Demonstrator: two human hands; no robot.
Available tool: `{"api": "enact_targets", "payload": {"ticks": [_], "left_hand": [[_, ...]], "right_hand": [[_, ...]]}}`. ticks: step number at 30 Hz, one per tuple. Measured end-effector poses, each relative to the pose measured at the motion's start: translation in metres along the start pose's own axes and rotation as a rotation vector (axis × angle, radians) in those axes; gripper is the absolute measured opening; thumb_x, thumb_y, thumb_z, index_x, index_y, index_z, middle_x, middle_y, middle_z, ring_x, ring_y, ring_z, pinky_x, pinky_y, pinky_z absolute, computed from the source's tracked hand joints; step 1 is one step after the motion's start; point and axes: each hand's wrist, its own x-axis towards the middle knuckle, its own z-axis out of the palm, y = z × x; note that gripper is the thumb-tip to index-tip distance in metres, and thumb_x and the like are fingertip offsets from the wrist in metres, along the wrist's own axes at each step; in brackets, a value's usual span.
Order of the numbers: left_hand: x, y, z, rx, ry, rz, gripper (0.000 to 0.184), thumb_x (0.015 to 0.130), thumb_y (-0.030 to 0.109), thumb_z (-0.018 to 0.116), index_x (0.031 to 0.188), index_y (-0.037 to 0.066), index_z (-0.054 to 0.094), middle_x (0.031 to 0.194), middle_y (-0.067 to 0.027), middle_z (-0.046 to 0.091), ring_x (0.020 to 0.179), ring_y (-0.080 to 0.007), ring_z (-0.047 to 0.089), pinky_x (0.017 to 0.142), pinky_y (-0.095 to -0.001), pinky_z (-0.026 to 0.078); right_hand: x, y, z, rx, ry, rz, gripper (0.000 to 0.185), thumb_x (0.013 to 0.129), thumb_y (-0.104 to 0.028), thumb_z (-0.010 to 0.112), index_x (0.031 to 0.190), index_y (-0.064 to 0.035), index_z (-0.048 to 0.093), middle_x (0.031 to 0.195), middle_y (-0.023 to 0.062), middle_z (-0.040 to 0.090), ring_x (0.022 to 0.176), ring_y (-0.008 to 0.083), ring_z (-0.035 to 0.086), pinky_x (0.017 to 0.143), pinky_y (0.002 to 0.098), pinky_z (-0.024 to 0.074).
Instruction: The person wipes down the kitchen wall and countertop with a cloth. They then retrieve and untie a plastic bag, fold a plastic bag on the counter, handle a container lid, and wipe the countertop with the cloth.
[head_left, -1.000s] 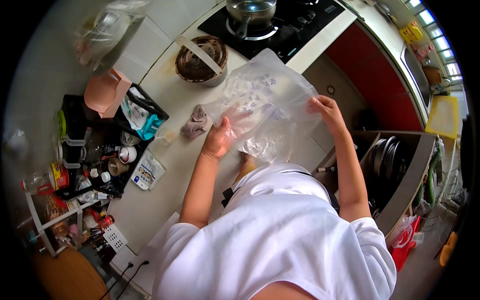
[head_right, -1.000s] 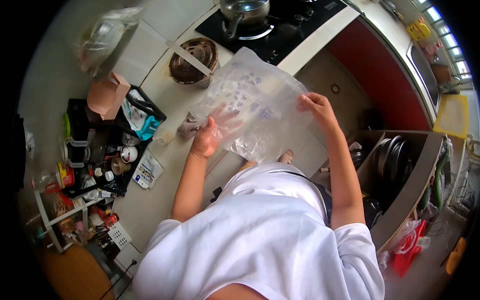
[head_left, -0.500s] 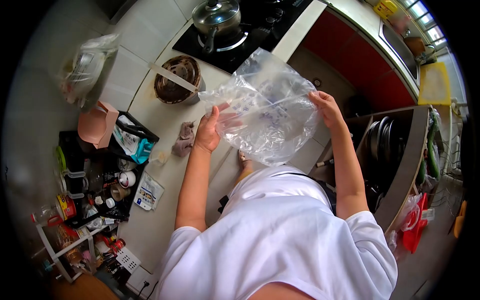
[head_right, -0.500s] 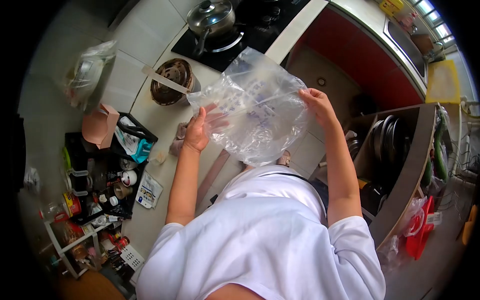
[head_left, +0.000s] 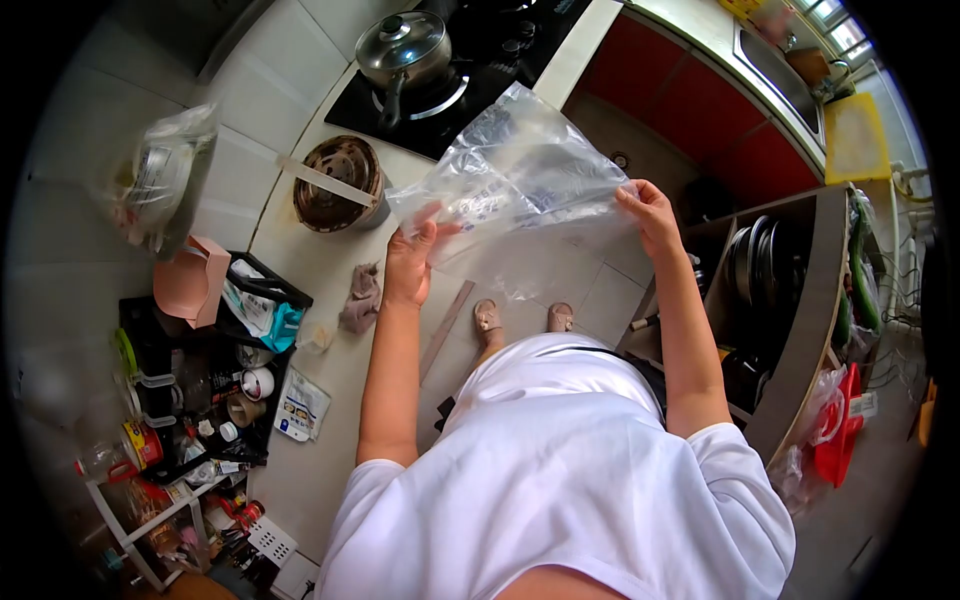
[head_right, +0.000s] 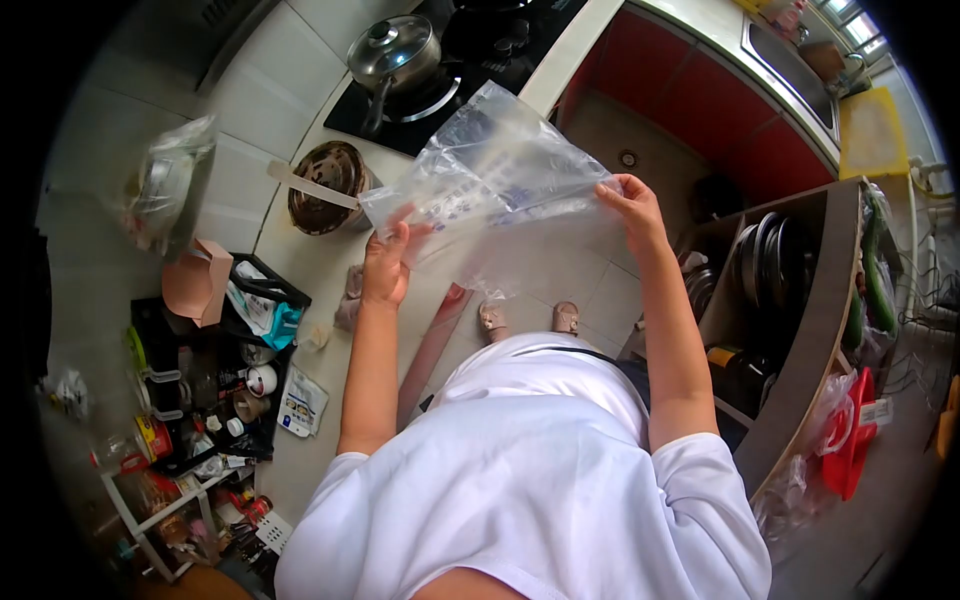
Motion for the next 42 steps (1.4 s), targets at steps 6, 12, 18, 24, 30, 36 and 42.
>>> {"api": "enact_targets", "payload": {"ticks": [6,12,18,24,30,36,42], "left_hand": [[-0.025,0.044,0.043,0.375,-0.042,0.294,0.026,0.088,0.014,0.067,0.111,0.002,0.063,0.096,-0.0044,0.068,0.089,-0.0203,0.067,0.083,-0.0300,0.051],[-0.032,0.048,0.074,1.290,-0.459,1.102,0.023,0.077,0.009,0.066,0.098,0.017,0.069,0.096,-0.0011,0.069,0.098,-0.0212,0.066,0.096,-0.0390,0.044],[-0.037,0.006,0.051,1.510,-0.598,1.339,0.023,0.078,0.017,0.068,0.099,0.025,0.070,0.106,0.0060,0.065,0.115,-0.0167,0.055,0.103,-0.0392,0.036],[-0.024,0.002,0.006,1.675,-0.485,0.799,0.051,0.076,0.012,0.066,0.125,0.020,0.058,0.137,-0.0070,0.044,0.128,-0.0291,0.040,0.107,-0.0415,0.030],[-0.007,-0.034,-0.001,0.326,0.099,-0.407,0.068,0.084,0.038,0.071,0.131,-0.002,0.045,0.134,-0.0163,0.046,0.119,-0.0201,0.047,0.095,-0.0342,0.041],[0.031,-0.044,0.019,0.039,0.092,-0.246,0.054,0.079,0.018,0.077,0.123,0.002,0.051,0.093,-0.0038,0.065,0.083,-0.0129,0.061,0.074,-0.0252,0.048],[0.038,-0.028,0.022,0.116,0.295,-0.027,0.051,0.076,0.002,0.075,0.119,0.006,0.049,0.089,-0.0024,0.064,0.078,-0.0096,0.059,0.061,-0.0208,0.044]], "right_hand": [[-0.003,0.015,-0.023,-0.241,0.275,-0.294,0.029,0.085,-0.028,0.071,0.102,-0.0063,0.064,0.084,-0.0011,0.062,0.070,0.0096,0.058,0.065,0.0240,0.0460],[-0.035,-0.023,-0.009,0.441,-0.234,0.297,0.084,0.089,-0.073,0.020,0.123,-0.0047,0.056,0.110,0.0155,0.065,0.096,0.0271,0.066,0.082,0.0407,0.0548],[-0.028,-0.008,-0.016,0.437,-0.408,0.335,0.050,0.086,-0.024,0.063,0.127,0.0012,0.050,0.110,0.0161,0.065,0.100,0.0264,0.065,0.091,0.0411,0.0511],[-0.034,0.007,-0.018,0.347,-0.387,0.277,0.062,0.077,0.003,0.065,0.135,-0.0018,0.046,0.105,0.0101,0.064,0.098,0.0176,0.061,0.089,0.0276,0.0457],[-0.034,0.026,-0.017,0.416,-0.438,0.269,0.062,0.078,0.008,0.060,0.138,-0.0018,0.044,0.101,0.0090,0.063,0.091,0.0163,0.061,0.087,0.0278,0.0465],[-0.040,0.017,-0.013,0.405,-0.449,0.333,0.060,0.079,0.008,0.060,0.136,-0.0029,0.045,0.101,0.0093,0.064,0.096,0.0179,0.062,0.089,0.0304,0.0480],[-0.043,0.027,-0.027,0.218,-0.348,0.440,0.054,0.080,0.006,0.061,0.131,-0.0038,0.050,0.107,0.0101,0.065,0.100,0.0186,0.062,0.090,0.0314,0.0475]]}}
